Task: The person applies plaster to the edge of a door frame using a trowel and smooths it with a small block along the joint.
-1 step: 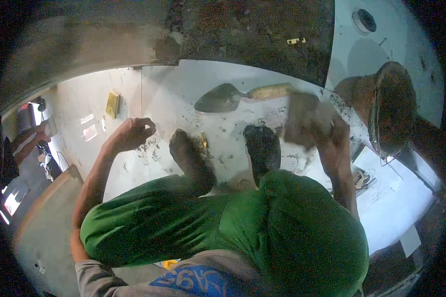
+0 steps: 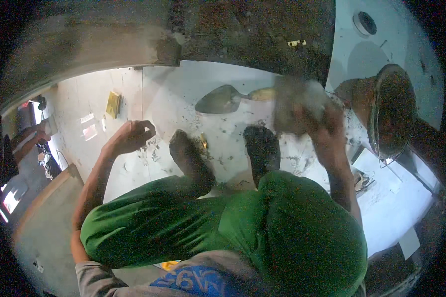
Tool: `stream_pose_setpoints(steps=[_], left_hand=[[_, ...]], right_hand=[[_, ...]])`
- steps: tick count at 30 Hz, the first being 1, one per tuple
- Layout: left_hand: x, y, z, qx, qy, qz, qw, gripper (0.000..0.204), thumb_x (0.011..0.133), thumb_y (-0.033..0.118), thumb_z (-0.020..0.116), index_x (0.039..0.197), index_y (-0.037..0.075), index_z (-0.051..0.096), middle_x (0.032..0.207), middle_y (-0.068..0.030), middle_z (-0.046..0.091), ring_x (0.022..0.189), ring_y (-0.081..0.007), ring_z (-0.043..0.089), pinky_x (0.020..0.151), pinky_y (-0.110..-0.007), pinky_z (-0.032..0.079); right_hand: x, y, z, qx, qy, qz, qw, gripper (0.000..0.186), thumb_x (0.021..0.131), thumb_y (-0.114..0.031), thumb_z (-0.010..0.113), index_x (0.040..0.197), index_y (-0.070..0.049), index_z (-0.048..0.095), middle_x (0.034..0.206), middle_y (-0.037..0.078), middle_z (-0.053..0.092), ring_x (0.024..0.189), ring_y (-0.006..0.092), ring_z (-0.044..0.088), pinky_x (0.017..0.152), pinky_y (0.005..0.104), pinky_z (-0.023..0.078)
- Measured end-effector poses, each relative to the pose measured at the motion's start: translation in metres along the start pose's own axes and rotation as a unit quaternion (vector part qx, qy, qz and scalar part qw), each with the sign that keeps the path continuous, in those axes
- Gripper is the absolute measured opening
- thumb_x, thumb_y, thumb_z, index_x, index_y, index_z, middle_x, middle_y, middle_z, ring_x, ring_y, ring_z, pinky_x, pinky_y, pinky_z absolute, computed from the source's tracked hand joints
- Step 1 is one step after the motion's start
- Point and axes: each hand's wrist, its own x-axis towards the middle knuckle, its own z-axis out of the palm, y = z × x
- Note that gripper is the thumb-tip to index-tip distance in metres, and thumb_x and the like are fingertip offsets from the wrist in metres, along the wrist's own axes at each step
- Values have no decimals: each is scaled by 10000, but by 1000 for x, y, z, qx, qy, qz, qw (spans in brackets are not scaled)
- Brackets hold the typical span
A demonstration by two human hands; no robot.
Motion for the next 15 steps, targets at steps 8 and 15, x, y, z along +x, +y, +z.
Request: stream_pose_setpoints(steps=[8, 15], left_hand=[[-75, 12, 42, -148, 42, -47, 987, 307, 1019, 288, 627, 1114, 17, 738, 851, -233, 738, 792, -380, 729, 774, -472, 562], [-128, 18, 90, -234, -2, -133, 963, 344, 1066, 271, 605, 1230, -16, 702, 803, -172, 746, 723, -235, 744, 722, -410, 580]], right_hand=[[143, -93, 171, 25, -78, -38, 996, 383, 999, -262, 722, 1200, 64, 717, 1027, 149, 752, 950, 262, 779, 737, 348, 627], [193, -79, 223, 103, -143, -100, 979, 406, 945, -143, 721, 1207, 157, 646, 1027, 223, 724, 862, 314, 783, 682, 389, 691]])
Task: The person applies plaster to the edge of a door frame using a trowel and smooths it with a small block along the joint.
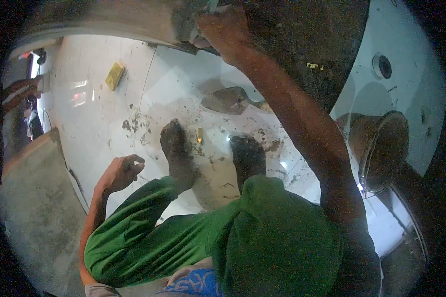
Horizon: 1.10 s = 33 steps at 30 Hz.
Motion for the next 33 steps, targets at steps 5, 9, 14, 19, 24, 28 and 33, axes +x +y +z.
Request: stream_pose_setpoints(steps=[5, 9, 14, 19, 24, 28, 33], left_hand=[[-16, -29, 22, -43, 6, -18, 999, 326, 1085, 271, 626, 1222, -17, 693, 833, -143, 733, 735, -206, 723, 701, -387, 574], [-25, -25, 19, -63, 19, -43, 997, 346, 1092, 296, 618, 1212, -19, 696, 815, -129, 727, 728, -199, 714, 692, -377, 569], [-27, -34, 27, -71, 35, -35, 996, 355, 1095, 297, 609, 1210, -28, 695, 812, -127, 730, 720, -197, 712, 685, -372, 565], [-26, -26, 25, -61, 36, -44, 997, 344, 1096, 278, 598, 1208, -33, 693, 802, -125, 727, 716, -201, 713, 682, -374, 564], [-27, -28, 27, -76, 38, -36, 996, 337, 1088, 262, 606, 1231, -30, 694, 784, -138, 720, 714, -207, 716, 680, -378, 564], [-27, -39, 32, -63, 40, -32, 997, 345, 1089, 273, 604, 1229, -29, 695, 776, -139, 717, 707, -207, 714, 674, -379, 560], [-26, -19, 24, -56, 69, -8, 996, 332, 1087, 262, 605, 1197, -36, 702, 743, -140, 725, 692, -209, 716, 678, -384, 562]], right_hand=[[-5, -32, 27, -156, -10, 151, 976, 444, 1022, -198, 662, 1345, 96, 583, 1323, 196, 643, 1203, 291, 622, 1024, 417, 507], [1, -45, 42, -205, 74, 154, 964, 419, 1033, -159, 658, 1336, 112, 556, 1235, 195, 657, 1092, 246, 631, 916, 391, 529], [10, -38, 46, -171, -71, 145, 972, 577, 1064, -232, 636, 1471, 131, 450, 1362, 262, 622, 1188, 305, 636, 1007, 424, 517], [8, -1, 60, -313, 183, -73, 929, 650, 1058, -293, 654, 1485, 145, 433, 1422, 294, 577, 1245, 385, 618, 1060, 440, 494], [7, -27, 24, -137, -33, 53, 989, 616, 1001, -225, 695, 1415, 168, 463, 1370, 288, 591, 1214, 324, 623, 1033, 416, 505], [11, -28, 37, -161, 13, 64, 985, 519, 950, -144, 694, 1312, 183, 517, 1277, 287, 633, 1138, 266, 646, 981, 400, 528], [-21, -49, 53, -215, 45, 31, 975, 492, 961, -201, 707, 1255, 169, 572, 1220, 314, 650, 1107, 258, 659, 999, 458, 517]])
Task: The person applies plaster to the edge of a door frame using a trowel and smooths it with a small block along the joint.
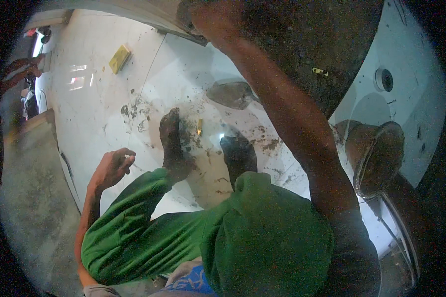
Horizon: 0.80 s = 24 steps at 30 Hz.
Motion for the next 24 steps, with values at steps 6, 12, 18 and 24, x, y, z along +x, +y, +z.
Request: stream_pose_setpoints(steps=[6, 12, 18, 24], left_hand=[[-3, -6, 0, 4, 4, -4, 1000, 293, 1083, 234, 609, 1202, -14, 710, 747, -138, 730, 691, -205, 711, 671, -381, 556], [-8, -7, 2, -14, 7, -12, 1000, 286, 1090, 233, 602, 1206, -6, 706, 759, -120, 719, 693, -193, 696, 674, -376, 558], [-6, -18, 2, -22, -6, -8, 1000, 322, 1098, 276, 592, 1209, -6, 701, 762, -124, 724, 687, -186, 688, 669, -375, 552], [-2, -14, 0, -19, -9, -24, 999, 329, 1096, 284, 598, 1216, -6, 697, 754, -124, 728, 677, -197, 683, 669, -388, 546]], right_hand=[[28, -5, 2, -43, -17, 90, 995, 571, 1012, -374, 712, 1260, 126, 589, 1221, 276, 660, 1107, 231, 660, 972, 443, 521], [21, 10, 1, -85, -25, 56, 995, 412, 1045, -238, 679, 1276, 99, 622, 1218, 226, 685, 1127, 273, 689, 954, 405, 549], [48, 57, 25, 20, 15, 51, 998, 377, 983, -124, 665, 1251, 138, 625, 1159, 214, 714, 1010, 282, 727, 844, 394, 631], [50, 39, 21, 10, -34, 67, 997, 419, 984, -133, 651, 1326, 92, 563, 1236, 207, 689, 1062, 287, 711, 830, 378, 622]])
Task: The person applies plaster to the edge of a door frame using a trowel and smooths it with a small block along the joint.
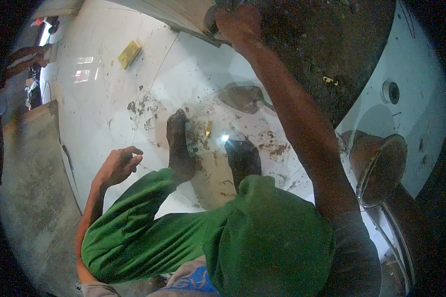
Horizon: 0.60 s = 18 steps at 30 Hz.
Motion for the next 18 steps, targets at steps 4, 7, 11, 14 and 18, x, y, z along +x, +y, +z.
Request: stream_pose_setpoints(steps=[4, 7, 11, 14, 18], left_hand=[[4, 2, -2, 6, -11, -2, 1000, 332, 1094, 284, 595, 1221, -4, 699, 756, -127, 740, 681, -218, 695, 680, -395, 550], [11, -2, -3, 30, -4, 40, 999, 329, 1093, 277, 587, 1224, -1, 704, 767, -140, 750, 694, -222, 713, 688, -395, 557], [14, 9, -7, 14, -4, 39, 999, 321, 1091, 263, 581, 1232, 3, 707, 769, -150, 753, 703, -230, 726, 692, -396, 563], [10, 9, -2, 6, -11, 4, 1000, 345, 1077, 284, 606, 1227, -10, 705, 774, -162, 752, 708, -231, 728, 695, -403, 565], [11, 4, 1, -13, -21, 10, 1000, 383, 1065, 290, 637, 1231, -51, 686, 804, -178, 754, 731, -222, 731, 702, -386, 566]], right_hand=[[-9, 12, -2, -2, 49, -23, 999, 348, 945, -112, 676, 1189, 132, 627, 1139, 215, 722, 942, 266, 736, 763, 375, 653], [27, 72, -63, 28, -146, -253, 956, 295, 917, -97, 701, 1077, 151, 697, 1032, 220, 751, 828, 247, 757, 711, 377, 684], [5, 76, -78, -39, -30, -194, 980, 299, 941, -167, 743, 1023, 119, 708, 1006, 231, 753, 818, 222, 753, 668, 364, 656], [10, 129, -81, -111, 14, -462, 880, 311, 958, -211, 756, 986, 96, 713, 973, 220, 744, 760, 189, 733, 592, 359, 608], [-41, 135, -30, 99, 22, -13, 995, 311, 965, -254, 755, 983, 55, 732, 756, 94, 726, 638, 182, 681, 563, 377, 536]])
